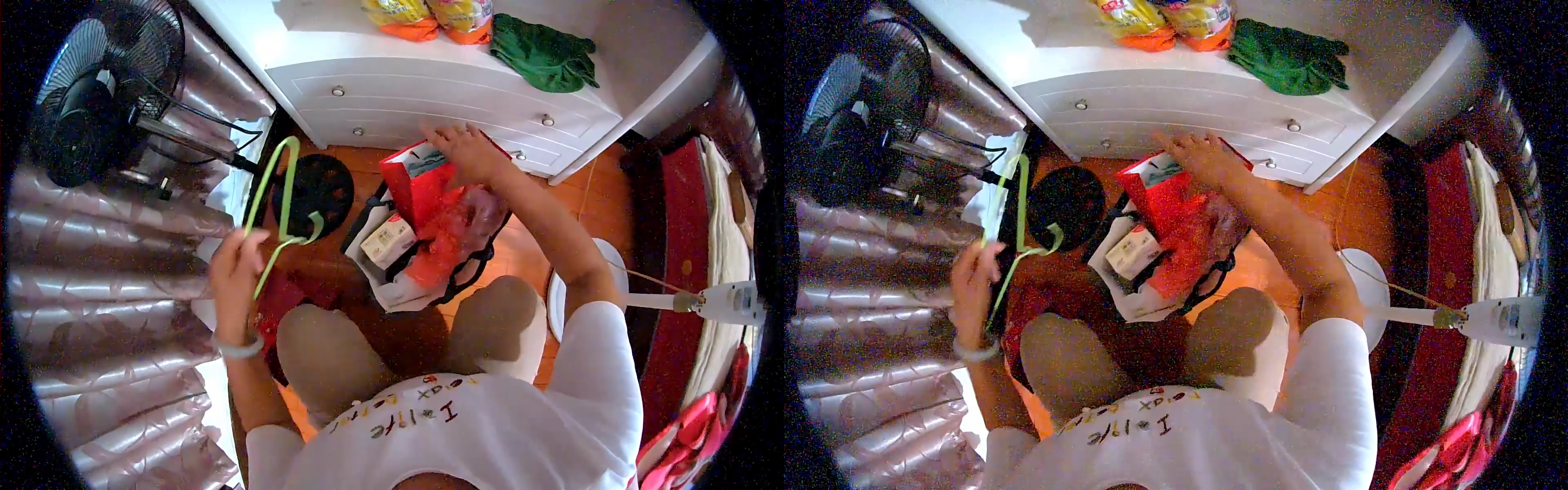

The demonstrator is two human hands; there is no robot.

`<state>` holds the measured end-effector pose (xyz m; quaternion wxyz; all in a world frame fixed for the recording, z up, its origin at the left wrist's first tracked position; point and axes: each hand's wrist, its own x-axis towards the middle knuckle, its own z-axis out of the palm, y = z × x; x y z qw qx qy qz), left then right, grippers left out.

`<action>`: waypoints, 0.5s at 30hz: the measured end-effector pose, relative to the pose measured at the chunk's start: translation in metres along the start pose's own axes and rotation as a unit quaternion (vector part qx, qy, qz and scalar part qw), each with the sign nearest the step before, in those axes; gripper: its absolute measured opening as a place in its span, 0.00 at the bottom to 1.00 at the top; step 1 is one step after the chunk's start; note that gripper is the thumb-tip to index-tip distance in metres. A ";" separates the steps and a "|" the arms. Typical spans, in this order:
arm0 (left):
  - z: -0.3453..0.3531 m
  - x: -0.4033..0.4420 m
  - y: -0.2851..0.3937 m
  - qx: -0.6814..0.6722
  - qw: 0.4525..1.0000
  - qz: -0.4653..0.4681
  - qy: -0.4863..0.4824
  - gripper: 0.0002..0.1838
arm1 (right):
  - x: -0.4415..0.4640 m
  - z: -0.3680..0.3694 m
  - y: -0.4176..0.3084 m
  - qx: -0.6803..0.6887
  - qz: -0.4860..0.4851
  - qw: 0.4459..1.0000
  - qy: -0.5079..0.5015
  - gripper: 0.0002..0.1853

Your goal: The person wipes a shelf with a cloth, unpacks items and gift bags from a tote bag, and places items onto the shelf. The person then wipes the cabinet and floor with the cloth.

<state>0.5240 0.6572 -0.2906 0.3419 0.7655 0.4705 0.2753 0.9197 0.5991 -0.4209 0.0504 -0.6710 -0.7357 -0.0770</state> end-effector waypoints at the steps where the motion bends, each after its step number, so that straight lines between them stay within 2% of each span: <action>1: 0.017 0.016 -0.001 -0.051 0.998 -0.015 -0.035 0.09 | 0.000 0.002 -0.003 0.006 0.019 0.999 -0.048 0.42; 2: 0.035 0.028 -0.008 -0.103 0.992 -0.032 -0.070 0.09 | -0.004 -0.004 -0.006 0.005 0.015 0.999 -0.051 0.42; 4: 0.065 0.046 -0.006 -0.121 0.984 -0.060 -0.114 0.09 | -0.020 -0.021 -0.011 0.065 -0.015 0.990 -0.121 0.37; 5: 0.084 0.055 -0.021 -0.117 0.987 -0.034 -0.109 0.09 | -0.033 -0.019 -0.012 0.064 -0.020 0.990 -0.124 0.37; 6: 0.100 0.062 -0.033 -0.113 0.988 -0.008 -0.103 0.09 | -0.051 -0.018 -0.012 0.073 -0.044 0.992 -0.090 0.30; 7: 0.112 0.064 -0.028 -0.073 0.992 -0.026 -0.102 0.10 | -0.068 -0.017 -0.013 0.083 -0.066 0.993 -0.056 0.24; 12: 0.167 0.060 -0.035 0.107 0.987 0.024 -0.118 0.14 | -0.123 -0.022 -0.024 0.039 -0.105 0.993 -0.026 0.22; 13: 0.172 0.056 -0.034 0.137 0.984 0.044 -0.106 0.19 | -0.128 -0.020 -0.024 0.034 -0.110 0.993 -0.025 0.22; 14: 0.176 0.055 -0.034 0.135 0.984 0.042 -0.108 0.19 | -0.132 -0.016 -0.024 0.035 -0.110 0.993 -0.028 0.22; 15: 0.178 0.054 -0.034 0.202 0.972 0.076 -0.090 0.17 | -0.136 -0.012 -0.024 0.038 -0.111 0.992 -0.042 0.22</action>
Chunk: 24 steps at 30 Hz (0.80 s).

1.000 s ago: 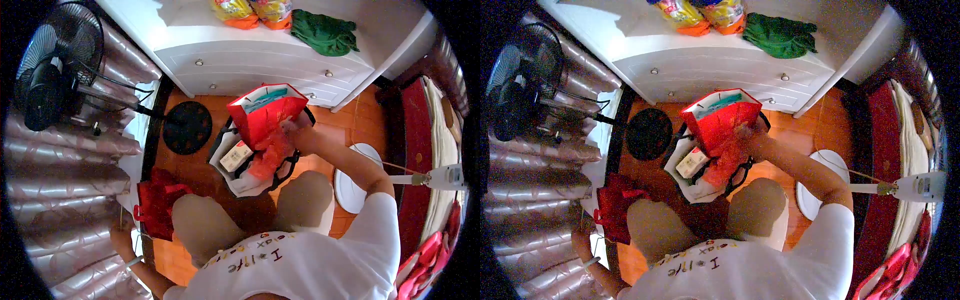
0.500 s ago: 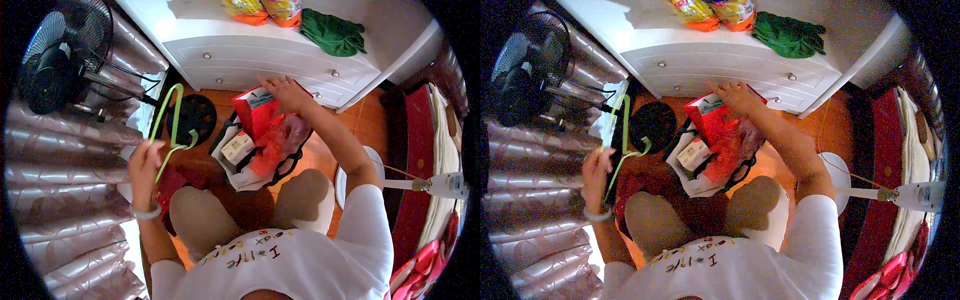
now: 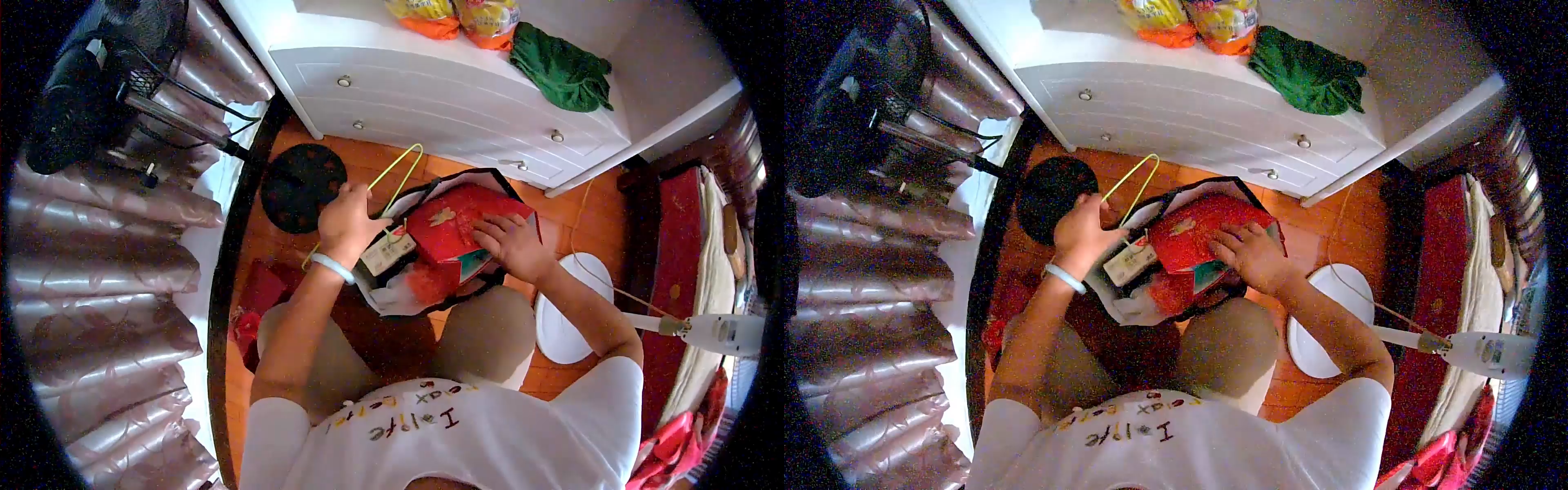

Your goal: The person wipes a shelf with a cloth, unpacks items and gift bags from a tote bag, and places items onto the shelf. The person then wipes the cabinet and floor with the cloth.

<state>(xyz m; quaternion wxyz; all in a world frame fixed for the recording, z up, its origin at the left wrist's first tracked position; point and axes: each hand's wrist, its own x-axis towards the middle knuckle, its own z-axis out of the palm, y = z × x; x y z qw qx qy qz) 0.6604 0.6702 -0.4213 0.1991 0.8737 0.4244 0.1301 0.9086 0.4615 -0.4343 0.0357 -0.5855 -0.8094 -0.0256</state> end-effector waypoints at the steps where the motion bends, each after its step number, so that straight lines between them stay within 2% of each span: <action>1: 0.001 0.000 0.001 0.071 0.997 0.024 0.019 0.16 | -0.002 0.003 0.001 0.004 -0.001 1.000 -0.014 0.22; 3: 0.005 0.003 -0.004 0.087 0.996 0.027 0.012 0.17 | -0.002 0.008 0.008 -0.020 0.011 1.000 0.008 0.20; 5: 0.012 0.004 -0.019 -0.021 0.999 -0.017 -0.019 0.16 | 0.008 0.009 0.021 -0.039 0.018 0.999 0.026 0.18; 6: 0.014 0.003 -0.023 0.005 0.999 -0.032 -0.040 0.11 | 0.019 0.010 0.031 -0.033 0.069 0.997 0.007 0.14; 7: 0.016 0.003 -0.024 0.059 0.998 -0.026 -0.019 0.06 | 0.029 0.011 0.037 -0.029 0.119 0.992 -0.011 0.11; 8: 0.015 0.003 -0.026 0.057 0.998 -0.021 0.003 0.05 | 0.036 0.009 0.040 -0.026 0.117 0.993 -0.016 0.11; 10: 0.010 0.004 -0.029 0.056 0.998 -0.016 0.025 0.05 | 0.050 0.000 0.042 0.014 0.080 0.990 0.116 0.07; 12: 0.007 0.008 -0.032 0.022 0.991 -0.007 0.130 0.06 | 0.056 -0.006 0.044 0.016 0.090 0.992 0.091 0.09; 14: -0.007 0.011 -0.024 0.006 0.992 -0.027 0.126 0.05 | 0.060 -0.020 0.043 0.018 0.100 0.993 0.060 0.10; 16: -0.013 0.013 -0.023 -0.023 0.993 -0.063 0.095 0.05 | 0.064 -0.043 0.039 0.048 0.121 0.985 0.116 0.09; 17: -0.009 0.014 -0.026 -0.025 0.993 -0.067 0.094 0.05 | 0.065 -0.051 0.039 0.049 0.119 0.985 0.113 0.09; 19: 0.000 0.012 -0.032 -0.149 0.984 -0.070 0.063 0.06 | 0.062 -0.066 0.040 0.097 0.127 0.976 0.149 0.12; 21: 0.002 0.014 -0.029 -0.158 0.983 -0.069 0.059 0.07 | 0.061 -0.082 0.035 0.096 0.117 0.976 0.155 0.13; 23: 0.003 0.019 -0.023 -0.244 0.966 -0.047 0.076 0.14 | 0.061 -0.086 0.030 0.105 0.137 0.969 0.178 0.13; 24: 0.004 0.018 -0.020 -0.246 0.965 -0.054 0.077 0.14 | 0.059 -0.084 0.030 0.097 0.139 0.971 0.168 0.13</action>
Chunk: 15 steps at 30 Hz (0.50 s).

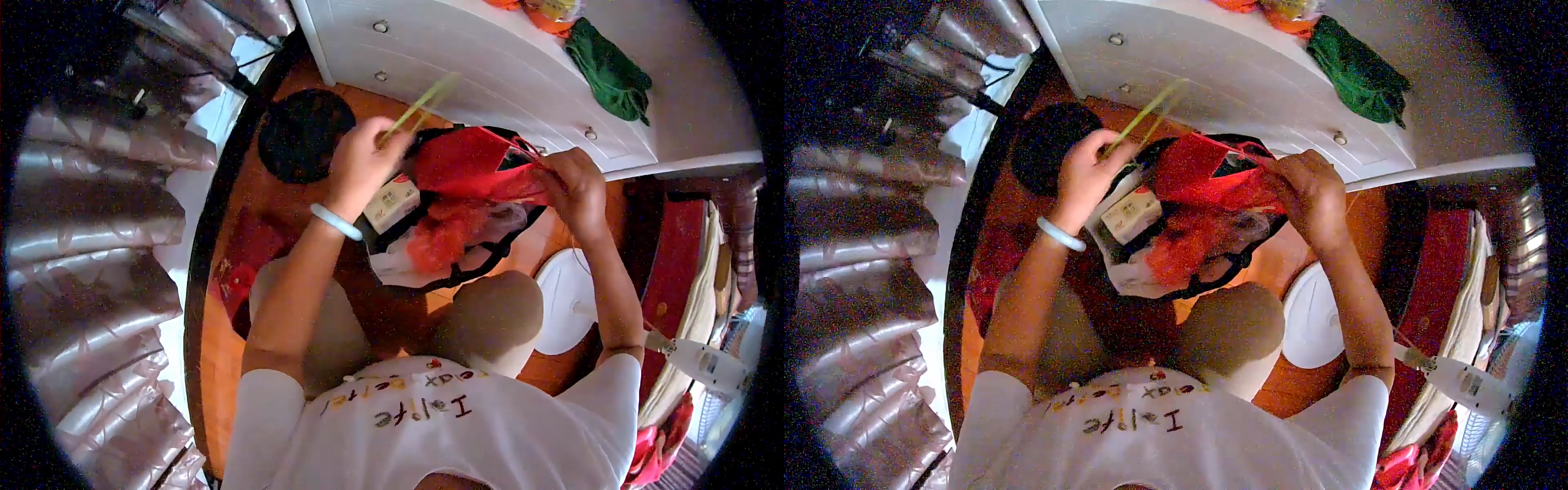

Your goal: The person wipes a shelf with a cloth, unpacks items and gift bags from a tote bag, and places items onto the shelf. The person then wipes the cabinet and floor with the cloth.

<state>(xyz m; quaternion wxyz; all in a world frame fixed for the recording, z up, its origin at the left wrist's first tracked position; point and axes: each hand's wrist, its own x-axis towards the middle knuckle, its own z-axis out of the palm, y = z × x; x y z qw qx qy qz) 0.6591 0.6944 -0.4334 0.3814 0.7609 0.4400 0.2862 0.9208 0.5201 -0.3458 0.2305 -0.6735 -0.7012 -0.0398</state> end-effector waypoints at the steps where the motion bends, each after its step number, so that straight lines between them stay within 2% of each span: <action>1: -0.004 -0.001 0.015 -0.023 0.998 0.053 -0.038 0.20 | 0.002 0.003 -0.003 0.003 -0.003 1.000 -0.007 0.13; 2: -0.003 -0.002 0.027 -0.046 0.990 0.107 -0.077 0.28 | 0.007 0.006 -0.007 0.008 -0.024 1.000 -0.001 0.11; 3: 0.003 -0.003 0.032 -0.117 0.982 0.091 -0.121 0.40 | 0.012 0.008 -0.011 0.011 -0.043 0.999 0.008 0.10; 6: -0.001 -0.010 0.055 -0.069 0.986 0.099 -0.118 0.44 | 0.035 0.011 -0.020 0.022 -0.095 0.995 -0.030 0.11; 8: -0.001 -0.007 0.061 0.016 0.987 0.098 -0.127 0.49 | 0.047 0.007 -0.026 0.023 -0.102 0.993 -0.055 0.11; 9: -0.001 -0.005 0.060 0.016 0.986 0.103 -0.130 0.49 | 0.051 0.005 -0.024 0.027 -0.111 0.990 -0.081 0.12; 11: -0.001 0.000 0.056 -0.015 0.984 0.108 -0.143 0.48 | 0.054 0.011 -0.011 0.005 -0.127 0.990 -0.061 0.12; 12: 0.002 -0.001 0.053 -0.088 0.977 0.149 -0.126 0.39 | 0.054 0.011 -0.007 -0.006 -0.126 0.989 -0.070 0.12; 13: 0.006 -0.001 0.051 -0.089 0.975 0.153 -0.131 0.39 | 0.055 0.010 -0.009 -0.017 -0.125 0.989 -0.081 0.11; 14: 0.010 -0.002 0.047 -0.107 0.980 0.116 -0.118 0.34 | 0.055 0.011 -0.013 -0.019 -0.121 0.989 -0.080 0.11; 15: 0.013 -0.002 0.044 -0.124 0.984 0.078 -0.104 0.29 | 0.055 0.014 -0.020 -0.044 -0.132 0.990 -0.007 0.11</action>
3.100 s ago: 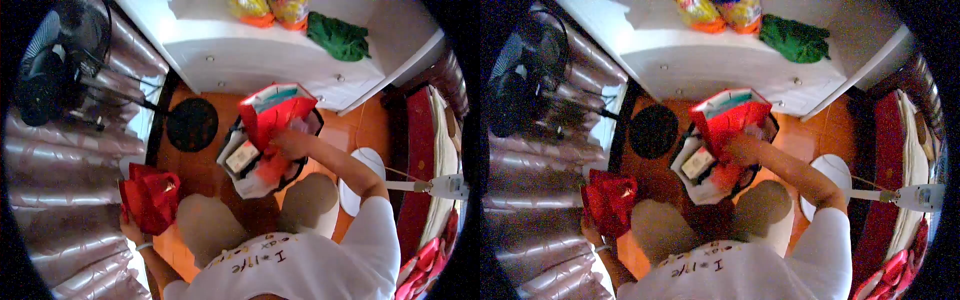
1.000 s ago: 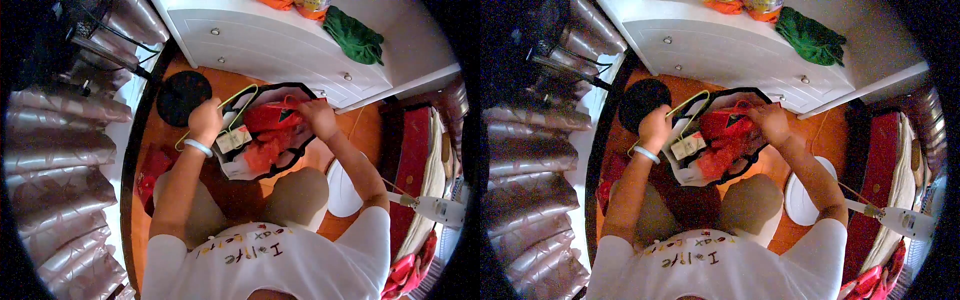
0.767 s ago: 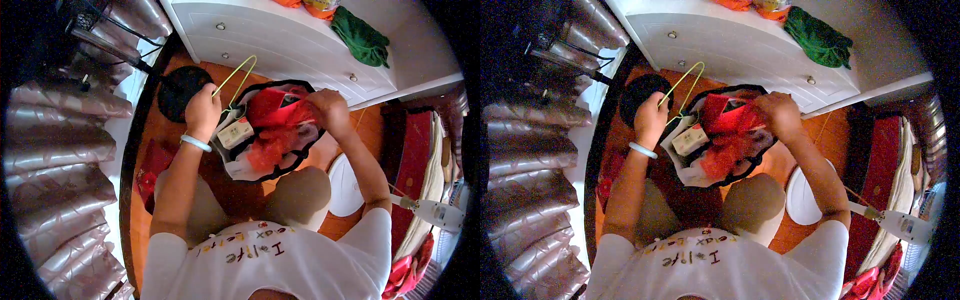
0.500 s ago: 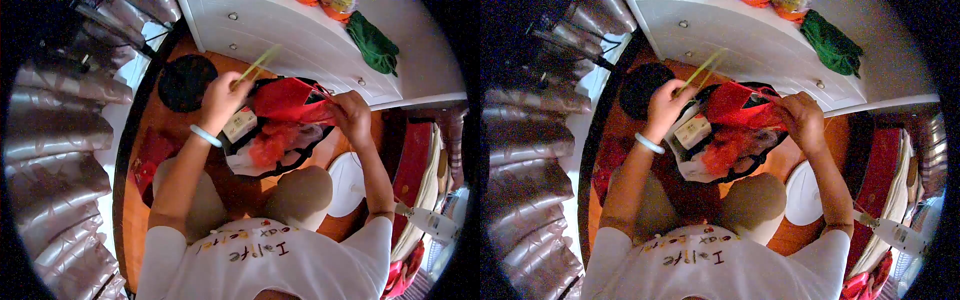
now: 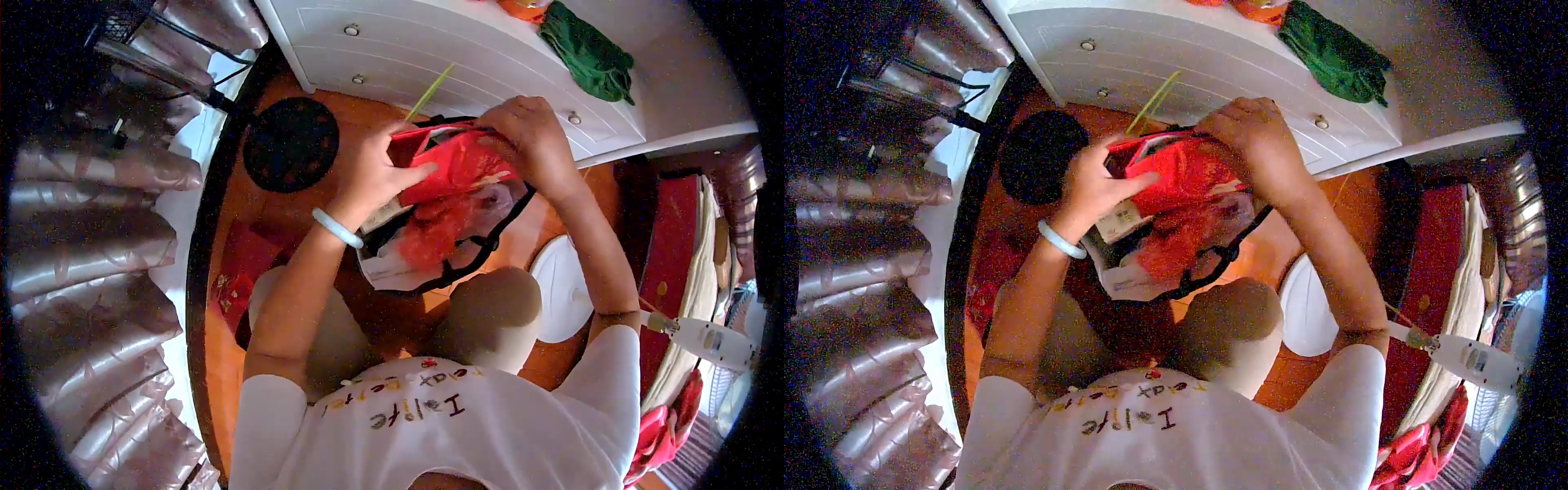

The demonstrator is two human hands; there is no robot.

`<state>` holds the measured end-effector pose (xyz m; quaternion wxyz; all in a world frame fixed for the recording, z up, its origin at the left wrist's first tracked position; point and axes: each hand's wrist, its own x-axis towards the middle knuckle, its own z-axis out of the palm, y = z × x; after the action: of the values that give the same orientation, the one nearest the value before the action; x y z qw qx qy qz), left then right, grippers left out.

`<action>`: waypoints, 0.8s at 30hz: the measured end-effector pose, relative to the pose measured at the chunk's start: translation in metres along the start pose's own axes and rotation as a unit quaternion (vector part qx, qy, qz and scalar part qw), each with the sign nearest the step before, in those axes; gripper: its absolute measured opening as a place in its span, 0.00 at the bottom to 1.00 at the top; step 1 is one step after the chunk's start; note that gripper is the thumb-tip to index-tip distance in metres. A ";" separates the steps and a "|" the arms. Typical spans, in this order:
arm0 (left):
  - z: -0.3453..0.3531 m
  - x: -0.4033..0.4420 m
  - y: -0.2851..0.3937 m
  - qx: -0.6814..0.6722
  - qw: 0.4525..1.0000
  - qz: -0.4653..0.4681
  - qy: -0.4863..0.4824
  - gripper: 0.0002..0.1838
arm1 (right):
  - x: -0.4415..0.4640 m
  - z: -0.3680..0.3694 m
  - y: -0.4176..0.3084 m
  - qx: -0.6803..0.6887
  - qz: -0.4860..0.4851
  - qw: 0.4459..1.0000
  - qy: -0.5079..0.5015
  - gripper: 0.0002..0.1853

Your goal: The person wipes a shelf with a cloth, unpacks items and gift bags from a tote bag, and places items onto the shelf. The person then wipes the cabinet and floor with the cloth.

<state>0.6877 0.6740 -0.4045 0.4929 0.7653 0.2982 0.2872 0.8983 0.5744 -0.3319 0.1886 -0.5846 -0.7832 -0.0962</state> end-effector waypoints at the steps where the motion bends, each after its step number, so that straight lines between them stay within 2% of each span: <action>1: -0.001 -0.001 0.006 0.017 0.999 0.010 0.034 0.21 | -0.001 0.000 -0.004 -0.035 -0.007 0.997 0.071 0.11; 2: -0.003 0.001 0.003 0.017 0.999 0.012 0.031 0.21 | -0.010 0.000 -0.008 -0.037 -0.004 0.997 0.072 0.11; 4: -0.010 0.003 -0.006 0.038 0.995 0.029 0.083 0.18 | -0.041 0.010 -0.022 0.071 -0.170 0.982 0.028 0.06; 6: -0.011 0.004 -0.016 0.036 0.993 0.035 0.106 0.16 | -0.069 0.050 -0.041 0.138 -0.077 0.982 -0.098 0.09; 8: -0.008 0.006 -0.026 0.063 0.985 0.011 0.157 0.15 | -0.090 0.114 -0.027 0.122 0.021 0.983 -0.136 0.12; 10: -0.007 0.004 -0.017 0.111 0.978 0.031 0.176 0.12 | -0.083 0.149 -0.009 0.138 0.172 0.920 -0.325 0.13; 11: -0.008 0.002 -0.016 0.129 0.975 0.049 0.171 0.11 | -0.082 0.167 0.000 0.147 0.207 0.893 -0.372 0.13; 13: -0.008 -0.003 -0.012 0.151 0.973 0.069 0.162 0.10 | -0.081 0.202 0.011 0.162 0.237 0.877 -0.385 0.13; 15: -0.008 -0.002 -0.009 0.131 0.974 0.043 0.178 0.09 | -0.087 0.233 0.015 0.165 0.262 0.880 -0.360 0.13; 20: -0.015 0.001 -0.020 0.136 0.961 0.099 0.221 0.08 | -0.096 0.252 0.013 0.156 0.297 0.887 -0.318 0.13; 22: -0.022 0.004 -0.026 0.081 0.967 0.045 0.236 0.09 | -0.097 0.253 0.014 0.159 0.303 0.885 -0.315 0.13; 24: -0.024 0.005 -0.028 0.065 0.970 0.036 0.232 0.08 | -0.099 0.254 0.013 0.164 0.310 0.882 -0.314 0.13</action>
<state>0.6686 0.7008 -0.4214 0.3490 0.7183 0.3949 0.4542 0.8884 0.5859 -0.6042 0.0459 -0.7581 -0.5846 0.2852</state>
